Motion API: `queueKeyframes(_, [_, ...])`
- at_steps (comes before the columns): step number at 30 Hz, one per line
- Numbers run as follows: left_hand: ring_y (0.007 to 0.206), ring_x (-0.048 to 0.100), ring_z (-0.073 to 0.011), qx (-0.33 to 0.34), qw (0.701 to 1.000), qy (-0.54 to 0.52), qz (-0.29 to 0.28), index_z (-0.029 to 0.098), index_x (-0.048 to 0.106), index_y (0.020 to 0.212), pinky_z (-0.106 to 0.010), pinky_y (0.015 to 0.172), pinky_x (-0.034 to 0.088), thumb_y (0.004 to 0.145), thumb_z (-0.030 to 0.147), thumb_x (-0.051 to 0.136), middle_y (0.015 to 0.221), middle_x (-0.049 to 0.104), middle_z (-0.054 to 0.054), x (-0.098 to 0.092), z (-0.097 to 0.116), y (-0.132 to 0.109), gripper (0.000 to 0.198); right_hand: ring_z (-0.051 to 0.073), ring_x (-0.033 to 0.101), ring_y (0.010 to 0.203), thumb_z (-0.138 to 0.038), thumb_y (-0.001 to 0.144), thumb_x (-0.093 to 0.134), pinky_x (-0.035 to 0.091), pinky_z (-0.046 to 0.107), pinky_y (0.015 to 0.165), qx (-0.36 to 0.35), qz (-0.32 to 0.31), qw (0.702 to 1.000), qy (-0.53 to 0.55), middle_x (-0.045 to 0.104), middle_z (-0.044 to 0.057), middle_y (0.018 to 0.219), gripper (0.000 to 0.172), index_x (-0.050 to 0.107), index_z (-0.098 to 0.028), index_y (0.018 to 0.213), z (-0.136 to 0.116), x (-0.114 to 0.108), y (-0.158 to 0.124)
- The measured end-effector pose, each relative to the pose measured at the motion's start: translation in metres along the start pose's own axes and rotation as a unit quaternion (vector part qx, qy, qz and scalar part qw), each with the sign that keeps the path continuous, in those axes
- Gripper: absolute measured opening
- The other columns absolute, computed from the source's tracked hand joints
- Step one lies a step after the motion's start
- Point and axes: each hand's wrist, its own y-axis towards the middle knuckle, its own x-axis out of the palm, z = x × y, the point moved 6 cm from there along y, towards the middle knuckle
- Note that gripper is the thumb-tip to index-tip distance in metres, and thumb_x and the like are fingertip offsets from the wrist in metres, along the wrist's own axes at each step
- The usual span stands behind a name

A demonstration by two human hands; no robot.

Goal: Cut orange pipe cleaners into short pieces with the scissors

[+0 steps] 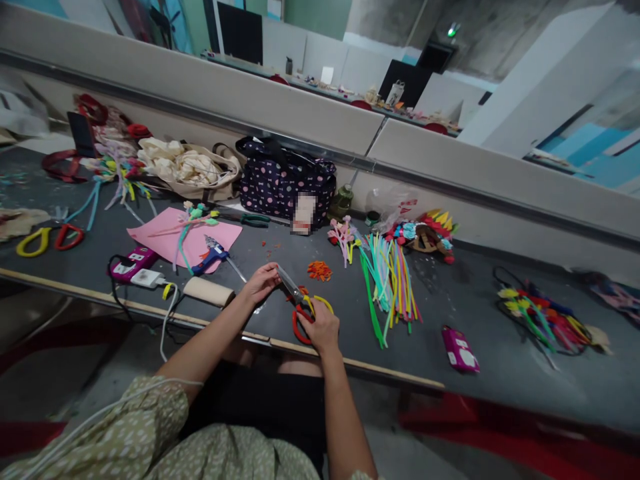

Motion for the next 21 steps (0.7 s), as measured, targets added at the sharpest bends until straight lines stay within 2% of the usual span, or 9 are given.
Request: queueKeyframes(21, [0.057,0.056,-0.0085,-0.023,1.0,0.003,-0.004,0.012,0.061,0.081,-0.024,0.066,0.048,0.058,0.012,0.078,0.064,0.06,0.0,0.0047,0.0006,-0.002,0.028,0.019,0.064,0.095,-0.05,0.084,0.053,0.051,0.03,0.081,-0.006,-0.002,1.0,0.008,0.067,0.01,0.106,0.048,0.058,-0.017,0.118,-0.0018,-0.0014,0.0008])
